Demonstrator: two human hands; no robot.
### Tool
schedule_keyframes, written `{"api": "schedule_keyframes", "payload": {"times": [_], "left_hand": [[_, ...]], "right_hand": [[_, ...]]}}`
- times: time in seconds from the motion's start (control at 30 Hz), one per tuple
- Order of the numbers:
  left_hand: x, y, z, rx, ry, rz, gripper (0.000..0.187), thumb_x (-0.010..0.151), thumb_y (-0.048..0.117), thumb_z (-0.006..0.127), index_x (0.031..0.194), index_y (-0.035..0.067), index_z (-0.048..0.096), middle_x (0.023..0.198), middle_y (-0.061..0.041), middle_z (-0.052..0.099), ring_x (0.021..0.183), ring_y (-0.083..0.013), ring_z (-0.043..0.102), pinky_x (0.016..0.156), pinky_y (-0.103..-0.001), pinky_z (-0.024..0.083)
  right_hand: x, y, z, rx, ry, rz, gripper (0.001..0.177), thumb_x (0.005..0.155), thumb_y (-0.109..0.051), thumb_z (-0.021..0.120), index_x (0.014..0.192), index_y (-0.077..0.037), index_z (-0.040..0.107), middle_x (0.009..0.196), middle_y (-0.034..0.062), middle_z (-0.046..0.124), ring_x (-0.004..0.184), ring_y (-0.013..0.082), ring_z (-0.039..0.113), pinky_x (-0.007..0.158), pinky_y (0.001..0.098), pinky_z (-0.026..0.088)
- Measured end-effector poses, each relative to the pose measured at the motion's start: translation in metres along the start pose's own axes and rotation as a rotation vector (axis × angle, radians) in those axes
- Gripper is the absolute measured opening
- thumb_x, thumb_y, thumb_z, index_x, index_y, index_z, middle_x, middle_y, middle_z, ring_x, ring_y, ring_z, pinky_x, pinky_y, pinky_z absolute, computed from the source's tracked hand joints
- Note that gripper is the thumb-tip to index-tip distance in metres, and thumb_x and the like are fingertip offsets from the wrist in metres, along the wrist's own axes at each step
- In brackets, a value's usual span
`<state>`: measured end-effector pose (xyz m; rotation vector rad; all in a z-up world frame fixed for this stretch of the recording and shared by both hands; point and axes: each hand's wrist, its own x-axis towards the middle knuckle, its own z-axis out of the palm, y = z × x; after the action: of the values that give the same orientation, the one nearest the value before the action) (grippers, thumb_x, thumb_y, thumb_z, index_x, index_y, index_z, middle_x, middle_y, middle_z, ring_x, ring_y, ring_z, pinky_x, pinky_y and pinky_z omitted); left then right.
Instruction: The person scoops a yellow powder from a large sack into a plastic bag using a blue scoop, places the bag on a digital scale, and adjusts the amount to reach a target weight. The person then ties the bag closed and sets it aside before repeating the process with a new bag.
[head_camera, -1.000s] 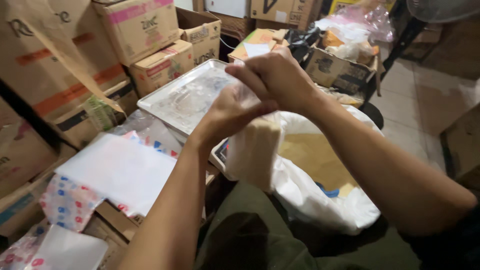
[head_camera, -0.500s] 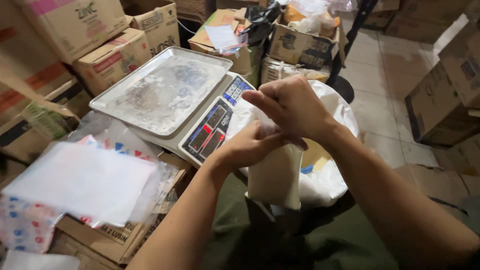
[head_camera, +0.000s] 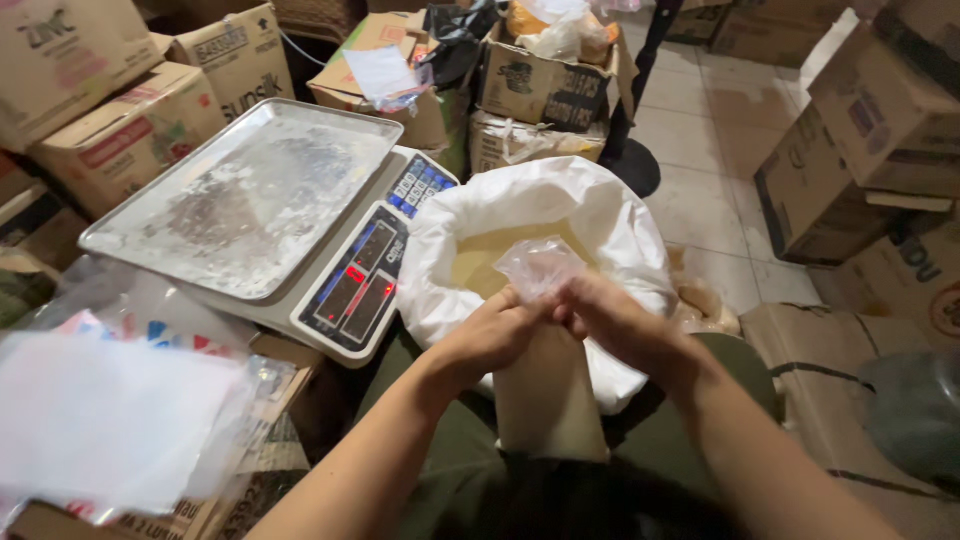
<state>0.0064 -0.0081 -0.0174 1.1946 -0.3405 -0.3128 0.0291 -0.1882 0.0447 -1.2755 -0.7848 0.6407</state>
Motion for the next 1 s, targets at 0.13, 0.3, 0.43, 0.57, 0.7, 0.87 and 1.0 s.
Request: {"api": "schedule_keyframes", "payload": {"times": [0.13, 0.3, 0.43, 0.57, 0.7, 0.87, 1.0], "left_hand": [[0.013, -0.004, -0.004, 0.169, -0.061, -0.079, 0.028, 0.100, 0.021, 0.050, 0.110, 0.003, 0.069, 0.106, -0.008, 0.073, 0.096, -0.0150, 0.067, 0.088, -0.031, 0.054], [0.022, 0.017, -0.005, 0.173, -0.152, -0.095, 0.023, 0.099, 0.020, 0.057, 0.108, 0.001, 0.068, 0.106, -0.009, 0.069, 0.096, -0.0160, 0.064, 0.087, -0.032, 0.052], [0.028, 0.046, -0.005, 0.379, -0.065, -0.131, 0.029, 0.100, 0.031, 0.053, 0.108, 0.007, 0.068, 0.102, -0.004, 0.071, 0.094, -0.0120, 0.064, 0.085, -0.029, 0.053], [0.028, 0.066, -0.009, 0.523, -0.136, 0.132, 0.024, 0.096, 0.024, 0.059, 0.111, 0.006, 0.065, 0.098, -0.005, 0.073, 0.093, -0.0146, 0.067, 0.087, -0.031, 0.054], [0.028, 0.076, -0.013, 0.906, -0.012, 0.339, 0.018, 0.090, 0.015, 0.061, 0.104, 0.005, 0.067, 0.095, -0.012, 0.076, 0.089, -0.0277, 0.073, 0.085, -0.037, 0.056], [0.040, 0.101, -0.014, 1.059, 0.047, 0.487, 0.015, 0.089, 0.013, 0.059, 0.099, 0.008, 0.070, 0.096, -0.018, 0.074, 0.092, -0.0374, 0.071, 0.083, -0.043, 0.056], [0.053, 0.126, -0.014, 1.139, 0.163, 0.565, 0.017, 0.083, 0.018, 0.065, 0.096, 0.008, 0.069, 0.092, -0.019, 0.072, 0.089, -0.0395, 0.069, 0.080, -0.045, 0.055]], "right_hand": [[-0.007, 0.005, 0.005, -0.022, 0.189, 0.153, 0.056, 0.111, -0.039, 0.048, 0.141, 0.005, 0.065, 0.105, 0.0160, 0.065, 0.090, 0.0183, 0.058, 0.078, 0.0312, 0.049], [-0.002, -0.018, 0.024, 0.014, 0.341, -0.008, 0.044, 0.108, -0.030, 0.041, 0.121, 0.005, 0.065, 0.124, 0.0181, 0.071, 0.109, 0.0208, 0.068, 0.096, 0.0324, 0.055], [0.010, -0.025, 0.028, 0.266, 0.514, -0.048, 0.044, 0.107, -0.029, 0.033, 0.109, 0.002, 0.065, 0.115, 0.0155, 0.073, 0.105, 0.0228, 0.066, 0.095, 0.0328, 0.056], [0.012, -0.017, 0.023, -0.527, 0.499, -0.357, 0.034, 0.114, -0.025, 0.036, 0.100, -0.001, 0.055, 0.091, 0.0073, 0.058, 0.099, 0.0145, 0.064, 0.078, 0.0269, 0.053], [0.035, -0.008, 0.022, -0.009, 0.522, -0.308, 0.041, 0.118, -0.026, 0.036, 0.088, -0.004, 0.052, 0.086, 0.0050, 0.056, 0.082, 0.0121, 0.053, 0.078, 0.0253, 0.045], [0.060, -0.039, 0.009, -0.224, 0.644, -0.243, 0.037, 0.112, -0.028, 0.041, 0.085, -0.007, 0.057, 0.075, 0.0018, 0.054, 0.068, 0.0107, 0.048, 0.064, 0.0254, 0.041], [0.081, -0.072, 0.000, -0.250, 0.481, -0.348, 0.034, 0.114, -0.024, 0.042, 0.088, -0.008, 0.057, 0.079, -0.0002, 0.056, 0.072, 0.0085, 0.049, 0.068, 0.0233, 0.042]]}}
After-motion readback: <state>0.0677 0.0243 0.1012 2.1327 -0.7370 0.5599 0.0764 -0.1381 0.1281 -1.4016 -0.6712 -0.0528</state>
